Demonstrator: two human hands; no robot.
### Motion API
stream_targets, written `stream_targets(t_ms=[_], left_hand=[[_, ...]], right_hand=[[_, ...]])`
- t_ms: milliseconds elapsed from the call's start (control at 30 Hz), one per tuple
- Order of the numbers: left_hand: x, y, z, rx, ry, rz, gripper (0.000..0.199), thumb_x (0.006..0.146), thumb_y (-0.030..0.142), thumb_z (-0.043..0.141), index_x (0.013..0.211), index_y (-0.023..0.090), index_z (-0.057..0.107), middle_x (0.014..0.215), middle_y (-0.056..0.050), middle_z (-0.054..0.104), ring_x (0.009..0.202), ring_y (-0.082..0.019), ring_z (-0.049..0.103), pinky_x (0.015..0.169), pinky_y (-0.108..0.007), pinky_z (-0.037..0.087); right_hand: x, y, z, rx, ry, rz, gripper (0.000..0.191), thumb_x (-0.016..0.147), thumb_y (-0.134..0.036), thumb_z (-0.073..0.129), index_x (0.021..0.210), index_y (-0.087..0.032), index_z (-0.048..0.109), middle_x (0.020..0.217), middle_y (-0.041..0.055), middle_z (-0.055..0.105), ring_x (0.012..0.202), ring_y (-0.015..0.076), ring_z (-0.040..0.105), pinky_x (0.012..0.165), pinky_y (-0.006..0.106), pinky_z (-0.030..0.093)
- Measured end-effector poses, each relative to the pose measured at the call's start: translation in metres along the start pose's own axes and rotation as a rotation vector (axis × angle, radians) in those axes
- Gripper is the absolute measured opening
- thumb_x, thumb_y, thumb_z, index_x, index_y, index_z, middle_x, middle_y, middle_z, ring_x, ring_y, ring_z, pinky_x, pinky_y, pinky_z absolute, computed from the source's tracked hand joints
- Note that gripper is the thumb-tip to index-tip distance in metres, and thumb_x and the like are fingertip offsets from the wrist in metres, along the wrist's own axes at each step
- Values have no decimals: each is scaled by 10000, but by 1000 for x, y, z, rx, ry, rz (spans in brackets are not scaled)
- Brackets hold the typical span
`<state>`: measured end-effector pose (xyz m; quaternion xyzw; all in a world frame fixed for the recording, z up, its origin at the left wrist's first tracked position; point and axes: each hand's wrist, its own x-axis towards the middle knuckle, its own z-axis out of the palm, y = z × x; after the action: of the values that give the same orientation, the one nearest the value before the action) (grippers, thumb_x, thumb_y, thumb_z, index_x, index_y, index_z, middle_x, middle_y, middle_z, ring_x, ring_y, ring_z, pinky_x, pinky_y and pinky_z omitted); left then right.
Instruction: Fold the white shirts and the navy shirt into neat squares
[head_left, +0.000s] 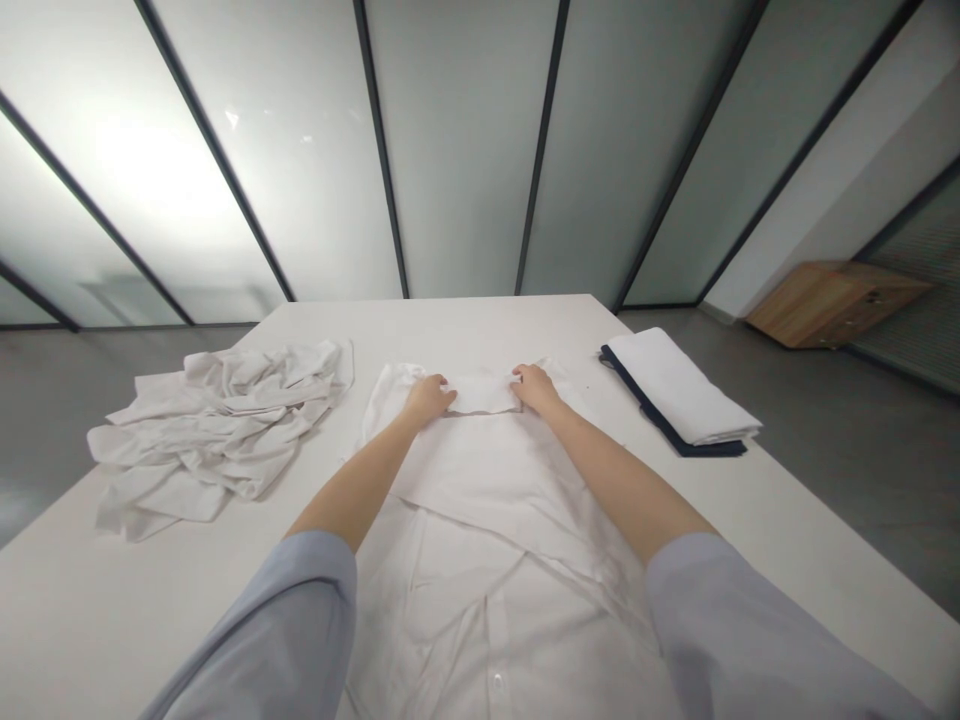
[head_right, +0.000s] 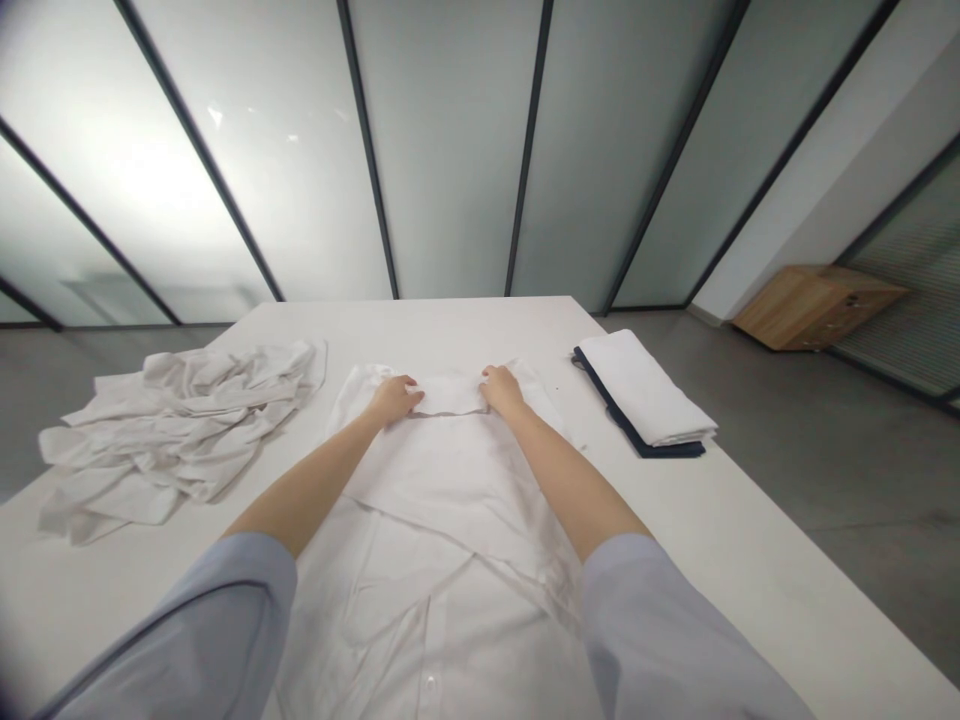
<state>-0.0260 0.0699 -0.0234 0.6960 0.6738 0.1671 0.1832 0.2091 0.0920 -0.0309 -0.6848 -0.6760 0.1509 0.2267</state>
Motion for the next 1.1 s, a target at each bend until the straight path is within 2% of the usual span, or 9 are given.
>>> stream_targets(t_ms=[100,167,267,367,500,600,767,933,1100], left_hand=[[-8,4,-1,304,133,140,352,850,420,495,1051,187,665,1033,-117,680,1035,-258,598,880,-367,453],[-10,8,0,393,242,268,377,889,410,425,1081,182,655,1162,-132,628,1151,-273,527,955,-396,406],[-6,11,3,471,332,404,440,905,396,398,1243,174,571,1361,-138,502,1317,-282,364,1085,-434,266],[1,2,6,561,235,347,527,919,479,334,1291,168,542,1415,-136,459,1378,-295,279,1141,-470,132],[7,-26,7,530,45,131,712,896,639,201,1417,199,407,1489,-128,373,1385,-326,279,1131,-518,130],[9,-41,5,480,3,65,777,880,677,141,1474,204,304,1546,-123,262,1416,-332,209,1133,-511,125],[11,-45,6,435,25,9,773,892,646,119,1469,173,319,1543,-154,255,1421,-356,179,1125,-508,140],[8,-41,7,434,109,27,745,888,636,228,1446,160,357,1516,-167,310,1403,-360,228,1118,-507,151],[-3,-28,4,404,227,207,549,923,452,327,1410,207,398,1476,-125,388,1344,-285,342,1101,-430,233]], right_hand=[[-9,-7,-2,-339,140,-130,360,824,-244,558,1168,-158,616,1196,162,556,1101,285,511,928,384,387],[-14,-15,-1,-432,199,-214,367,877,-281,491,1210,-163,587,1226,166,536,1146,297,464,967,414,346],[-14,-23,5,-466,158,-337,427,939,-356,379,1296,-175,529,1352,153,476,1262,302,368,1037,432,270],[-10,-15,13,-492,10,-277,523,952,-474,310,1360,-194,479,1458,127,396,1374,325,235,1095,478,169],[-4,12,13,-471,-136,-81,660,930,-603,227,1455,-222,349,1530,125,289,1407,331,193,1111,507,119],[-2,28,8,-458,-162,-39,692,928,-612,177,1486,-217,282,1560,126,214,1424,308,157,1118,507,109],[-3,35,4,-448,-142,-46,692,936,-593,159,1481,-188,290,1556,145,215,1427,283,159,1119,501,117],[-9,32,5,-459,-46,-90,611,956,-499,224,1433,-150,378,1532,151,279,1415,291,193,1120,484,132],[-18,22,5,-468,18,-205,528,965,-409,255,1402,-168,430,1528,115,303,1411,283,203,1132,461,115]])
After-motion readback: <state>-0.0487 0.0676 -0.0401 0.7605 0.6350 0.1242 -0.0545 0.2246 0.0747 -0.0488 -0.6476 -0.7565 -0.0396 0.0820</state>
